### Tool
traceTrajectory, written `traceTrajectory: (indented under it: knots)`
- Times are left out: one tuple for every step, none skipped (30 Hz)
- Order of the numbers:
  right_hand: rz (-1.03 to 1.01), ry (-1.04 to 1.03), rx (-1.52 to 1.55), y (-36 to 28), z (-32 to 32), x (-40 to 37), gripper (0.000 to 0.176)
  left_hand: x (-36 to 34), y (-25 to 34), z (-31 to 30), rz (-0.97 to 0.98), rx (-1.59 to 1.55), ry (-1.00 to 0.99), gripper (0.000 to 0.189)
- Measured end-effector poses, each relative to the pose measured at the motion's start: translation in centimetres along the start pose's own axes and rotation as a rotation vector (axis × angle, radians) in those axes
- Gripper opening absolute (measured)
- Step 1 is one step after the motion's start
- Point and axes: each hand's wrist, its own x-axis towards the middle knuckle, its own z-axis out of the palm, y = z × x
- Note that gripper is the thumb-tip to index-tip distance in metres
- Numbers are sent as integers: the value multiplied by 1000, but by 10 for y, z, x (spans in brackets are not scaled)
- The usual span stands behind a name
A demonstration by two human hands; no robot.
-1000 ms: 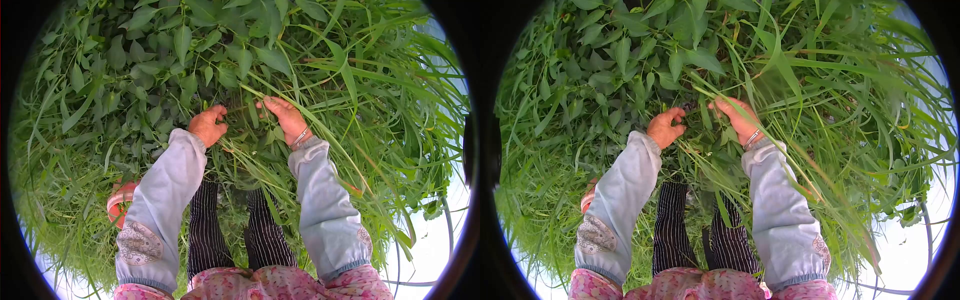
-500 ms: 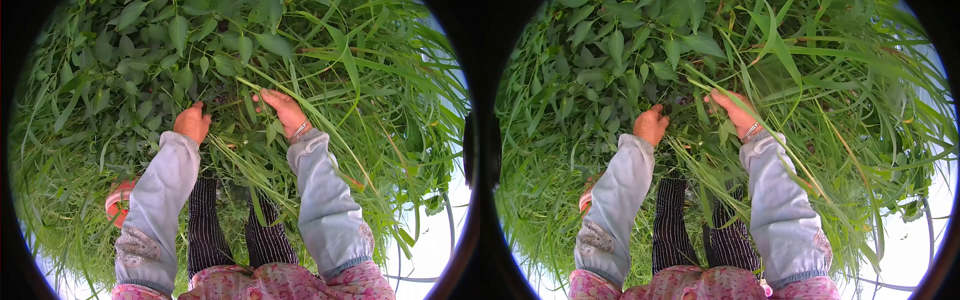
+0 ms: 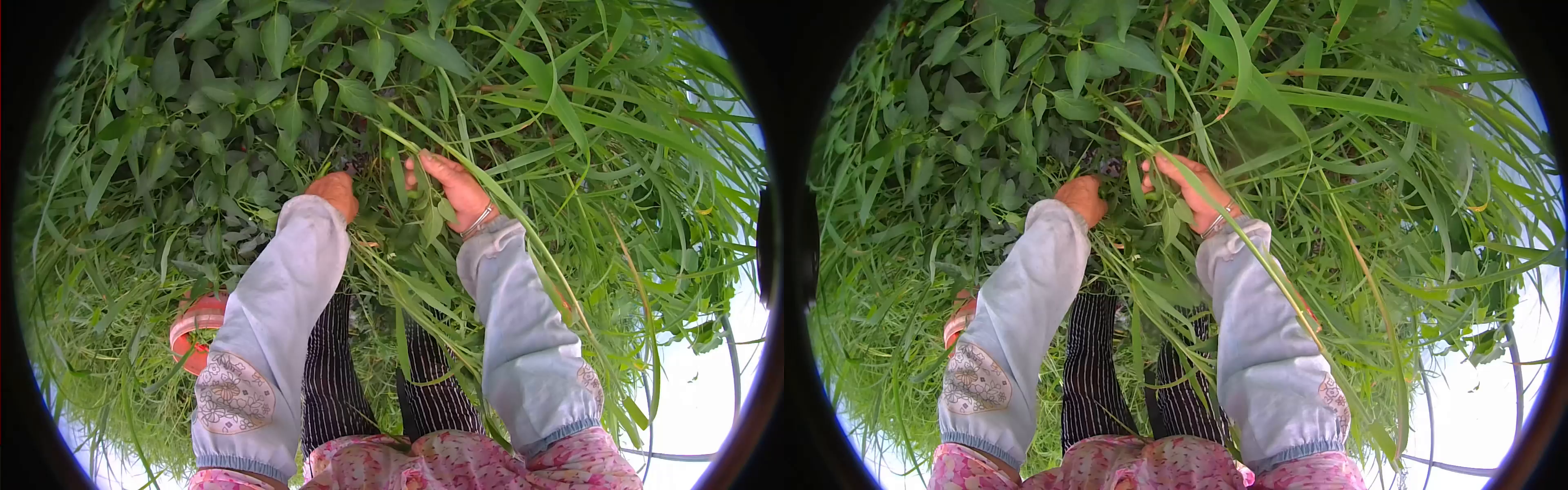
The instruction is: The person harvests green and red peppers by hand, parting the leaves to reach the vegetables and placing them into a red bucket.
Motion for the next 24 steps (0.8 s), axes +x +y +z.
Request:
traceTrajectory:
  knots:
    - [6,16,-11,-3,3,-2,26,-6,-1,0,7,-121,7,40]
    - [12,32,-23,-5,6,-4,27,-12,-3,0,15,-242,13,42]
    - [21,22,-6,-7,5,-4,27,-18,-5,0,23,-363,19,44]
    - [32,12,9,-8,3,-3,27,-18,-10,8,97,-518,65,39]
    - [43,2,23,-10,2,-2,27,-18,-12,11,125,-698,32,35]
    - [33,4,66,-6,-3,1,30,-24,-11,6,152,-878,-1,32]
    - [38,17,66,-5,-4,0,30,-31,-8,0,180,-1058,-38,30]
    - [43,28,66,-4,-4,0,30,-39,-5,-5,155,-1143,-71,26]
    - [47,38,65,-4,-4,1,30,-45,-5,-8,201,-1134,-29,26]
    - [43,44,9,-4,-4,0,29,-52,-6,-8,246,-1123,12,25]
    - [37,49,-46,-5,-4,-1,29,-59,-7,-7,291,-1109,55,25]
    - [28,50,-101,-6,-3,-2,28,-66,-7,-6,318,-1128,52,28]
    - [14,62,-135,-7,0,-2,27,-73,-6,-6,349,-1145,56,31]
    - [-4,70,-168,-5,4,-3,27,-78,-6,-6,357,-1062,89,33]
    - [-20,73,-199,-3,8,-4,26,-83,-4,-7,358,-976,125,34]
    - [-57,34,-215,1,6,-2,26,-88,0,-10,378,-894,204,36]
    - [-67,73,-271,6,2,-1,27,-93,9,-15,397,-808,279,37]
    - [-74,115,-327,10,1,-2,28,-95,13,-21,422,-626,343,37]
    - [-79,162,-385,14,2,-2,28,-99,18,-26,416,-451,385,37]
    - [-104,190,-461,19,2,-2,27,-103,23,-29,396,-372,367,37]
    - [-128,223,-540,21,7,-3,27,-107,26,-30,376,-299,347,36]
    - [-151,260,-617,22,10,-3,26,-108,25,-23,404,-221,427,37]
    - [-173,271,-782,20,11,-5,27,-113,25,-22,428,-211,462,37]
    - [-199,280,-945,10,17,-12,28,-119,29,-22,453,-197,499,37]
